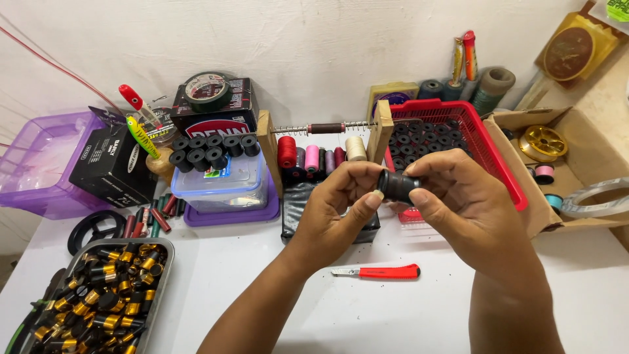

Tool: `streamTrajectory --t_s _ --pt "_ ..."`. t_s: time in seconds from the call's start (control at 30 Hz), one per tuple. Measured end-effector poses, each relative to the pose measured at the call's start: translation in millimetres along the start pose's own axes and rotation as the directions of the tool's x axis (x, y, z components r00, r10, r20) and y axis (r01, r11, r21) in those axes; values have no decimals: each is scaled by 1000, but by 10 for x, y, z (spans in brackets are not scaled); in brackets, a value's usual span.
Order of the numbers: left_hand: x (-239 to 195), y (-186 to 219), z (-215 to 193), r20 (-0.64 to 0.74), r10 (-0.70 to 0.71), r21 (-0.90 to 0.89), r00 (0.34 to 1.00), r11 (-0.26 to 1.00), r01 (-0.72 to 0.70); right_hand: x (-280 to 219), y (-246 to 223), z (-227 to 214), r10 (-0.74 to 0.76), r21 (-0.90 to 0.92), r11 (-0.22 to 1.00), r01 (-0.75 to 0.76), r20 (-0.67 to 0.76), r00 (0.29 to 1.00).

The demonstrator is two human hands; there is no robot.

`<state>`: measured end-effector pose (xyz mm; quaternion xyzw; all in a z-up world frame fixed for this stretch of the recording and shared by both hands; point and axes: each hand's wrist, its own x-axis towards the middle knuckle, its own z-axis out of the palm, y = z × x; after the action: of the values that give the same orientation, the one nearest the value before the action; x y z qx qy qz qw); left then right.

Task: The person holds a black thread spool and uses a red utility knife to trim excess thread from its surface. The person repeatedly rotates the spool and trims the thread, then places the spool into a red basket.

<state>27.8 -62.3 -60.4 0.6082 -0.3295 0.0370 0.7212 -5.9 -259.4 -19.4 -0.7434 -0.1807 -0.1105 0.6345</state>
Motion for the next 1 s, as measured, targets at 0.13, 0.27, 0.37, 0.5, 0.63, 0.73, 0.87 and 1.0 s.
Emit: streamTrajectory --t_s 0.13,0.27,0.37,0.5,0.63,0.73,0.87,1.0 --pt "17 59 34 -30 -22 -25 999 999 21 32 -2 29 3 -59 998 -4 -5 1000" --pt "25 51 43 -68 -88 -37 994 996 86 38 -7 52 -40 -24 999 42 84 996" --pt "30 59 49 -83 -99 -45 992 994 95 40 22 52 -111 -46 992 118 135 985" --pt "32 92 49 -87 -80 -17 993 997 79 49 0 60 -183 -152 966 208 163 970" --pt "30 99 51 -98 -88 10 991 996 89 53 7 59 -192 -176 959 221 167 967" --pt "27 102 56 -102 -87 14 991 996 89 53 3 63 -185 -178 961 213 164 969" --pt "27 109 58 -110 -77 44 991 996 82 57 -7 70 -178 -195 959 207 158 971" --pt "32 92 50 -110 -77 44 991 996 83 68 6 87 -184 -236 948 215 145 972"
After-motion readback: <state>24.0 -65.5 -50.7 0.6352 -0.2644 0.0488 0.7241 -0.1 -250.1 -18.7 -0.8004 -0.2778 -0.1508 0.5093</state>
